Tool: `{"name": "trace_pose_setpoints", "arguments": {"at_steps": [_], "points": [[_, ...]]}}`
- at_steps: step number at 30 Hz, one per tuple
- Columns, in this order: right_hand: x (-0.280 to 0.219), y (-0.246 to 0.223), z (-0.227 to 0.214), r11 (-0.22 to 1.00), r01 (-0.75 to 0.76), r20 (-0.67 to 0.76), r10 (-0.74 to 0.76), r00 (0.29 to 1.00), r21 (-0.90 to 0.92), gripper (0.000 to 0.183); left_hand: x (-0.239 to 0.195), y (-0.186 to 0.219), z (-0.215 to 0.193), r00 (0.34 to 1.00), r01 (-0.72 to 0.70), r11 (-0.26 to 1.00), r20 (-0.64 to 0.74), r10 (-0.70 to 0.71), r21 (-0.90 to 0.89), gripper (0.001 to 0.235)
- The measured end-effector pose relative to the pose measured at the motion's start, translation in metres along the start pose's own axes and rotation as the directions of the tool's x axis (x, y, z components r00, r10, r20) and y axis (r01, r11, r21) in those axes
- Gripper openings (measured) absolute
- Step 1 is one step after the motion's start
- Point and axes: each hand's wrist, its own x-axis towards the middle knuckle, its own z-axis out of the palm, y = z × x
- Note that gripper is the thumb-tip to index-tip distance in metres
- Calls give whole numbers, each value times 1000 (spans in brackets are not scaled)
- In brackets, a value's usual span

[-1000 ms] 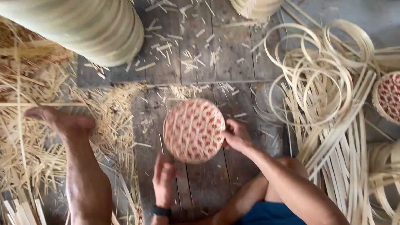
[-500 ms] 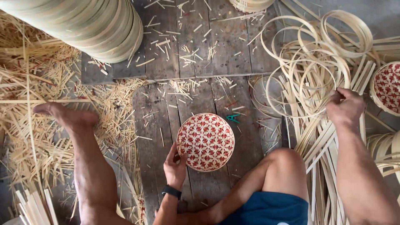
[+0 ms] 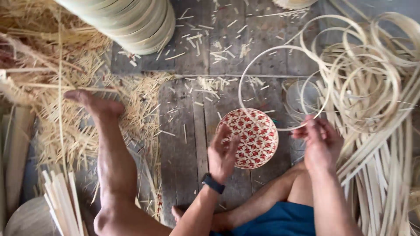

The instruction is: The person sits on the floor weaving a round bamboo tray with a red-and-white pattern, pressing and tucking bamboo strips into the rim and securing the edge with a clothespin clip. They lift the finished tray, place it onto a stack of completed trays, and take a new tray to continue weaving.

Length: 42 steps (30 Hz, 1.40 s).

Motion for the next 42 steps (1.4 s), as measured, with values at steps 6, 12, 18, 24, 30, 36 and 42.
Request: {"name": "trace_pose_setpoints", "arguments": {"at_steps": [6, 12, 18, 24, 30, 36, 42], "points": [[-61, -23, 62, 973, -208, 187, 224, 956, -104, 23, 29, -6, 1, 964, 169, 602, 3, -267, -780, 47], [-13, -9, 30, 931, -91, 233, 181, 955, -354, 41, 48, -6, -25, 981, -60, 993, 178, 77, -98, 29], [3, 36, 15, 771, -22, 211, 202, 956, -637, 13, 59, -29, 10, 964, -244, 967, 131, 233, 72, 15], [28, 78, -18, 696, 3, 151, 151, 977, -718, 16, 64, -69, 19, 966, -247, 955, -40, 257, 167, 11], [19, 83, -11, 547, -73, 190, 408, 893, -834, 27, 67, -98, 26, 990, -95, 994, -101, 99, 45, 13], [1, 81, -9, 403, -247, 122, 698, 705, -881, 30, 78, -108, 10, 981, -192, 975, -12, 194, 108, 15], [22, 89, -21, 500, -88, 162, 435, 886, -862, 27, 87, -95, -8, 920, -385, 854, 222, 323, 349, 16]]}}
